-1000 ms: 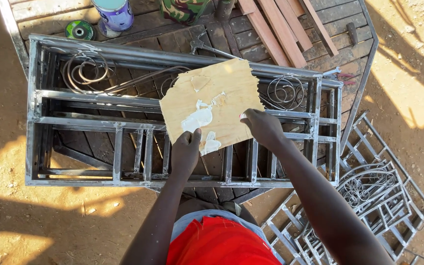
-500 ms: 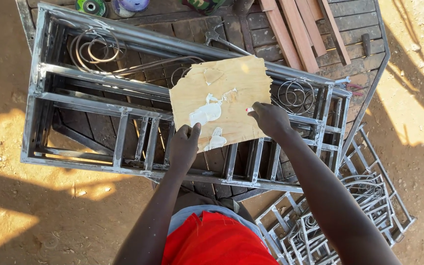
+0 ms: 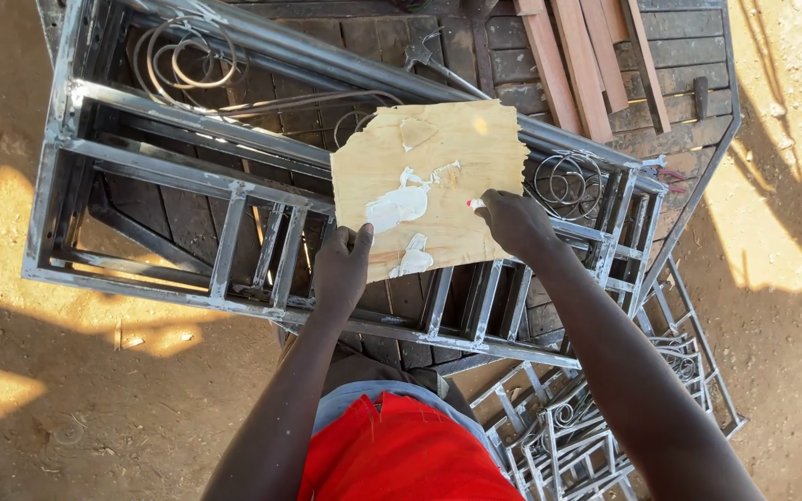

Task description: Applying metal filler paste to the joints and welds of a metal frame using a small applicator tool to smooth the surface.

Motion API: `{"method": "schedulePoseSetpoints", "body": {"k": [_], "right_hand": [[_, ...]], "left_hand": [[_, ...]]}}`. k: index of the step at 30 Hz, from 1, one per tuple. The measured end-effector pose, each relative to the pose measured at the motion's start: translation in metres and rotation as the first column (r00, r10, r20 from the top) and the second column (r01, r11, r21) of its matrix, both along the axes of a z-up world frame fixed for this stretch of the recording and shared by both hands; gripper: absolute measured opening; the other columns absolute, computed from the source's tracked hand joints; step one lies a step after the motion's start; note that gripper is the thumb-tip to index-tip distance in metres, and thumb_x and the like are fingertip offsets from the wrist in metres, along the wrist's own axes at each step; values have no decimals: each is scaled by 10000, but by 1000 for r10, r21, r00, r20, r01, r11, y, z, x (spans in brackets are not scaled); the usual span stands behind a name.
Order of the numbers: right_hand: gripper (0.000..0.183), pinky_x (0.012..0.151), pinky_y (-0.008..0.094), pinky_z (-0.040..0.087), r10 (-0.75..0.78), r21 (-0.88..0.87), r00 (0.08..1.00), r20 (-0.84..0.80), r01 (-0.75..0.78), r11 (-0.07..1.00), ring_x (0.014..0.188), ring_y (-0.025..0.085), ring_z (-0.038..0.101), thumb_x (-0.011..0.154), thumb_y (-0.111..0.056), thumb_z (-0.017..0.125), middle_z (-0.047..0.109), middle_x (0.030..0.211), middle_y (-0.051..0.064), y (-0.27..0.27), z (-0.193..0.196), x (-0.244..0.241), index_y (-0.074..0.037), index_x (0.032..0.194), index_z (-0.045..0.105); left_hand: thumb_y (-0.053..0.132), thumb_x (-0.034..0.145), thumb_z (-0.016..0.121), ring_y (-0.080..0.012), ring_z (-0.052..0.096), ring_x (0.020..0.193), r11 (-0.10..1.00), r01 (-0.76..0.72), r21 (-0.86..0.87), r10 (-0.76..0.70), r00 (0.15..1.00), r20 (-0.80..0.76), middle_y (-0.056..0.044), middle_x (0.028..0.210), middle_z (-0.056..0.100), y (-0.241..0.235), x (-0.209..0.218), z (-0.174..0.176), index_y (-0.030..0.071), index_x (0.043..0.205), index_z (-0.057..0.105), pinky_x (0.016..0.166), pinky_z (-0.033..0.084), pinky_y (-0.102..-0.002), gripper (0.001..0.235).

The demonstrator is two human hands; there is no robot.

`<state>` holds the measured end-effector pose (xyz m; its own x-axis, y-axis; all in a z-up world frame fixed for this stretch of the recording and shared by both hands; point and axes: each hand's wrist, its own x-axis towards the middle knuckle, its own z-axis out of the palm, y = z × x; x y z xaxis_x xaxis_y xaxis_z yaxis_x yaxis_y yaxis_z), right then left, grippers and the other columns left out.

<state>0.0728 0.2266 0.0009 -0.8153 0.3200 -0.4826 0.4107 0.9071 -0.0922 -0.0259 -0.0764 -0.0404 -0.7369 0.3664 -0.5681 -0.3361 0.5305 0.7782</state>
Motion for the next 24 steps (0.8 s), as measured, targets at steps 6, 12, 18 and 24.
{"method": "schedulePoseSetpoints", "body": {"k": [6,12,18,24], "right_hand": [[303,779,549,602,-1,45,994,107,-4,999,944,446,746,1018,-335,582,765,991,202,-4,7,-11,-88,1134,714],[223,711,476,623,92,222,973,214,-140,965,881,363,774,925,-336,655,776,894,131,-4,-5,-25,-164,1003,773],[161,631,467,599,159,340,910,384,-299,891,850,349,772,865,-164,665,772,810,130,-5,-48,-32,-136,910,817],[165,593,492,588,141,415,865,482,-367,833,862,318,777,874,-157,667,778,809,97,46,-69,-15,-133,902,828]], "left_hand": [[620,1040,519,-262,674,724,998,-57,-20,57,998,25,-96,745,623,-5,1,-12,151,935,612,646,532,-442,490],[610,1050,510,-274,678,721,998,-61,-19,61,998,25,-108,745,624,-6,1,-16,143,952,625,634,529,-451,491],[604,1045,521,-300,694,790,998,-67,-1,67,997,32,-132,763,641,-7,-1,-3,127,965,644,704,544,-474,500],[610,1033,520,-329,709,817,998,-54,-29,56,998,40,-144,778,651,-11,-1,6,128,970,638,729,562,-485,500]]}}
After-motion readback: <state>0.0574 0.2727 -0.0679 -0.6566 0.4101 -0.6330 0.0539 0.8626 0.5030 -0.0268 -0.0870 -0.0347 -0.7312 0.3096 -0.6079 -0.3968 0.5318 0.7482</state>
